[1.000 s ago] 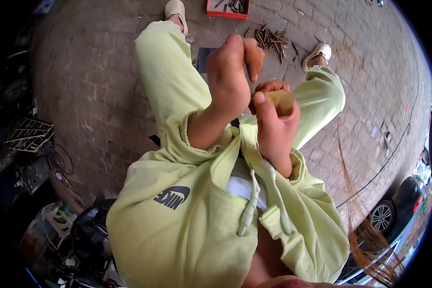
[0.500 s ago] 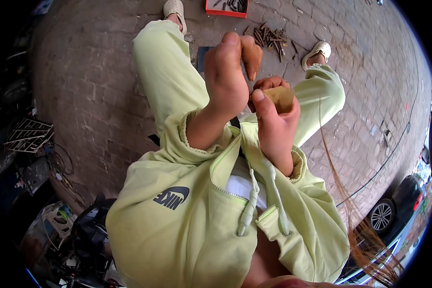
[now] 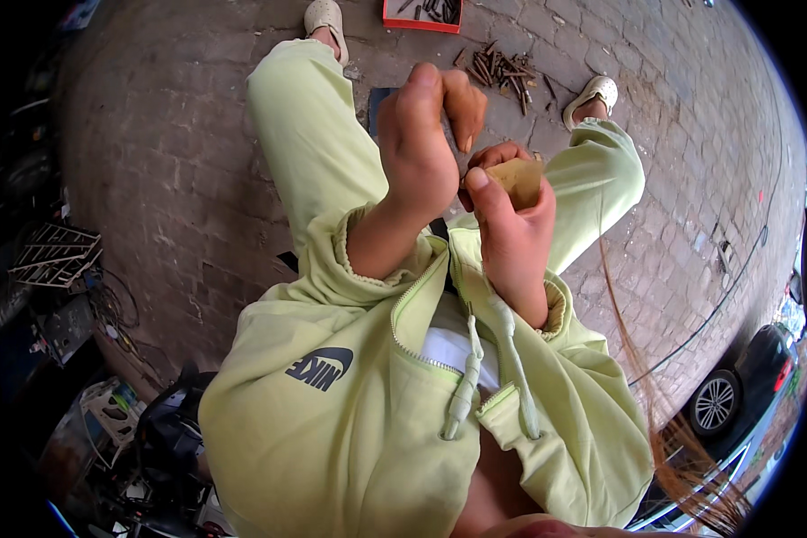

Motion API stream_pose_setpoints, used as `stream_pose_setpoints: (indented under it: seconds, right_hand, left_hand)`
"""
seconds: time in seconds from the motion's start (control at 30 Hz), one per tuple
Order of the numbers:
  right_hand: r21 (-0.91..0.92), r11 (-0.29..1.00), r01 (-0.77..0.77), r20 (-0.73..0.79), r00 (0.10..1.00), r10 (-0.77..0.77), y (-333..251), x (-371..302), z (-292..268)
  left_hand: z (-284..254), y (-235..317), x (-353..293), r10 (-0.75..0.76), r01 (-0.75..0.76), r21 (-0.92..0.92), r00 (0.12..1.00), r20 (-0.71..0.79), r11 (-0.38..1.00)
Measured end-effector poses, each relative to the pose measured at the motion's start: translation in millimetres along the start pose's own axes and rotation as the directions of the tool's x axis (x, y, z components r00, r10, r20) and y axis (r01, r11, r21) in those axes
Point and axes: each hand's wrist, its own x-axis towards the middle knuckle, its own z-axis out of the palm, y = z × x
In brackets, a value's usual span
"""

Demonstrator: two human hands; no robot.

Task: The person sits on the ground and sharpens small metal rods using a sanding block and a utility knife. They hold the rod in one hand and rub it against the sanding block, then use the knife to scrape or refine the rod's surface. Shavings accumulate on the ground nearby.

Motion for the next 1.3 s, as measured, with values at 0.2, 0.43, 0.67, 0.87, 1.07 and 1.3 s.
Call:
stream_pose_setpoints:
  seconds: [0.2,0.43,0.67,0.87,1.07,1.3]
  right_hand:
    - [0.017,1.000,-0.016,-0.072,0.997,0.017,-0.3,1.4,-9.8]
    - [0.041,0.999,-0.003,0.096,0.995,0.000,-4.6,-2.7,-4.5]
    - [-0.070,0.995,0.073,0.024,0.997,-0.072,-12.2,-6.4,7.2]
    - [-0.186,0.975,0.118,-0.012,0.992,-0.123,-13.3,-6.8,10.4]
    - [-0.030,0.999,0.026,0.013,1.000,-0.025,-4.8,-7.1,-0.2]
    - [0.763,0.566,-0.311,0.537,0.793,-0.289,10.6,25.8,-23.2]
  left_hand:
    - [-8.8,12.2,17.2,-0.227,0.302,-0.377,0.946,0.231,0.876]
    - [-7.6,10.3,16.1,-0.265,0.368,-0.403,0.920,0.290,0.838]
    - [-0.8,12.9,13.0,-0.252,0.302,-0.282,0.947,0.200,0.911]
    - [6.5,6.2,7.3,-0.080,0.079,-0.104,0.997,-0.001,0.991]
    - [3.4,15.6,7.9,-0.168,0.167,-0.106,0.986,0.003,0.980]
    - [8.3,20.3,6.5,-0.114,0.116,-0.017,0.988,0.102,0.993]
